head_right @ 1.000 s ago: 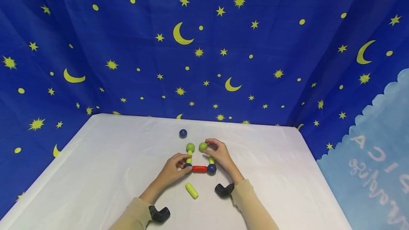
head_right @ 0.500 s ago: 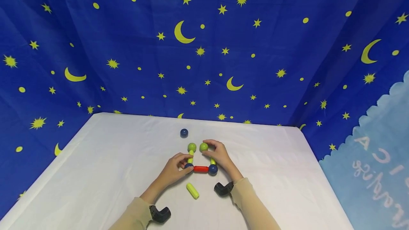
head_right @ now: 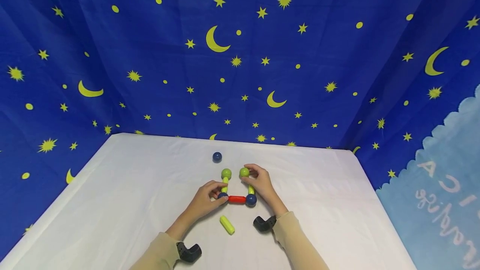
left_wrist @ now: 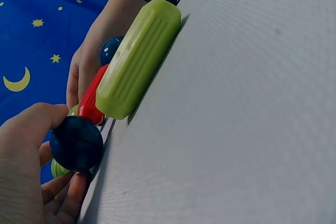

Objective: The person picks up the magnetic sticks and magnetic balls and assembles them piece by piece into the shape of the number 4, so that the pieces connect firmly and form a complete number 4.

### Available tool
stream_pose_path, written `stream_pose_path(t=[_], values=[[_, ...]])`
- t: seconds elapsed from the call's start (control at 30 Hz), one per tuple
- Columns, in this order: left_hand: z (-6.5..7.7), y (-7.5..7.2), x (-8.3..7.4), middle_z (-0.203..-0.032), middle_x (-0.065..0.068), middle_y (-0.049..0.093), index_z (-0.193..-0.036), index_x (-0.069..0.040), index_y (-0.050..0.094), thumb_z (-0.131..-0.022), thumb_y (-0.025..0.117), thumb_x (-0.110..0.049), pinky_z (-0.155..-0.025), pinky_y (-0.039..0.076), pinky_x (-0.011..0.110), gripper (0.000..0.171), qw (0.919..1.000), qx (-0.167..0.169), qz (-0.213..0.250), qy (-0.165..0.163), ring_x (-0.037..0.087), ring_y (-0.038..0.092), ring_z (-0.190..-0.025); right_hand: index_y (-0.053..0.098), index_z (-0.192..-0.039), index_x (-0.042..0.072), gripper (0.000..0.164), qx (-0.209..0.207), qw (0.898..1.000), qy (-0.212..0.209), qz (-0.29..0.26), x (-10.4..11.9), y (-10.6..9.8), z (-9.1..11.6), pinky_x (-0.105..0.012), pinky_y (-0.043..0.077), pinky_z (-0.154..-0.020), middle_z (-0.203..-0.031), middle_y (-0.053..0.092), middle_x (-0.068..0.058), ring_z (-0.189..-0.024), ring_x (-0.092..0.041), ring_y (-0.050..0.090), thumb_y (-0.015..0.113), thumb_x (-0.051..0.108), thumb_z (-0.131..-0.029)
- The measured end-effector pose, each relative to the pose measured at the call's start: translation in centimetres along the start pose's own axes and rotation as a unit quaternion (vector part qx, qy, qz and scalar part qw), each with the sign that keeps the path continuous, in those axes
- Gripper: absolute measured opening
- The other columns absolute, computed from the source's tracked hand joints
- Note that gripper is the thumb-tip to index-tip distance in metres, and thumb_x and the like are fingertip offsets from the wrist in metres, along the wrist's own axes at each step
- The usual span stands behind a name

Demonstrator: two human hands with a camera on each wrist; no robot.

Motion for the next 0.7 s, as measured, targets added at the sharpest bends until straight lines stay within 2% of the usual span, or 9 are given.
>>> stream_pose_path(t=[0.2, 0.3, 0.43, 0.6, 0.7], values=[[0.1, 0.0, -0.1, -0.090, 0.001, 0.061, -0.114, -0.008, 0.067, -0.082, 0.074, -0.024, -0.068, 0.048, 0.017, 0.036, 1.0000, -0.002, 0.003, 0.009, 0.003, 0.051, -0.074, 0.062, -0.121, 0.004, 0.044, -0.017, 1.000, -0.007, -0.007, -0.2, -0.7, 1.0, -0.025, 0.052, -0.084, -0.117, 0.065, -0.013, -0.101, -0.026, 0.064, 0.076, 0.012, -0.079], [0.1, 0.0, -0.2, -0.093, 0.003, 0.062, -0.113, -0.007, 0.067, -0.082, 0.074, -0.024, -0.068, 0.048, 0.017, 0.036, 0.9999, -0.006, 0.005, 0.014, 0.004, 0.052, -0.075, 0.062, -0.121, 0.003, 0.044, -0.025, 0.999, -0.015, -0.012, -0.3, -1.1, 1.6, -0.022, 0.051, -0.082, -0.117, 0.066, -0.014, -0.100, -0.026, 0.064, 0.075, 0.010, -0.079], [0.1, 0.0, -0.2, -0.093, 0.004, 0.063, -0.113, -0.008, 0.067, -0.082, 0.075, -0.024, -0.067, 0.048, 0.018, 0.036, 0.9998, -0.011, 0.004, 0.018, 0.006, 0.052, -0.075, 0.062, -0.120, 0.001, 0.043, -0.036, 0.999, -0.013, -0.015, -0.2, -1.6, 2.2, -0.018, 0.050, -0.078, -0.114, 0.066, -0.015, -0.093, -0.018, 0.063, 0.075, 0.007, -0.080], [0.1, 0.1, 0.0, -0.093, 0.003, 0.062, -0.113, -0.009, 0.067, -0.082, 0.074, -0.024, -0.068, 0.048, 0.018, 0.036, 0.9998, -0.009, -0.002, 0.016, 0.005, 0.051, -0.074, 0.059, -0.120, -0.007, 0.042, -0.040, 0.998, -0.016, -0.037, 1.3, -2.2, 3.1, -0.018, 0.050, -0.071, -0.112, 0.064, -0.024, -0.082, -0.008, 0.061, 0.071, 0.001, -0.081], [0.0, 0.1, 0.1, -0.093, 0.001, 0.062, -0.115, -0.010, 0.067, -0.082, 0.074, -0.024, -0.069, 0.048, 0.017, 0.036, 0.9999, -0.004, -0.006, 0.009, 0.003, 0.051, -0.074, 0.059, -0.121, -0.006, 0.042, -0.040, 0.998, -0.009, -0.049, 0.8, -2.2, 3.1, -0.017, 0.049, -0.069, -0.113, 0.063, -0.024, -0.079, -0.003, 0.059, 0.071, 0.001, -0.081]])
Point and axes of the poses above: each hand's wrist, its own z-axis away from the middle knuckle, its own y-axis out of the palm, x = y × z, the point moved 4 cm from there along -z, towards the middle knuckle
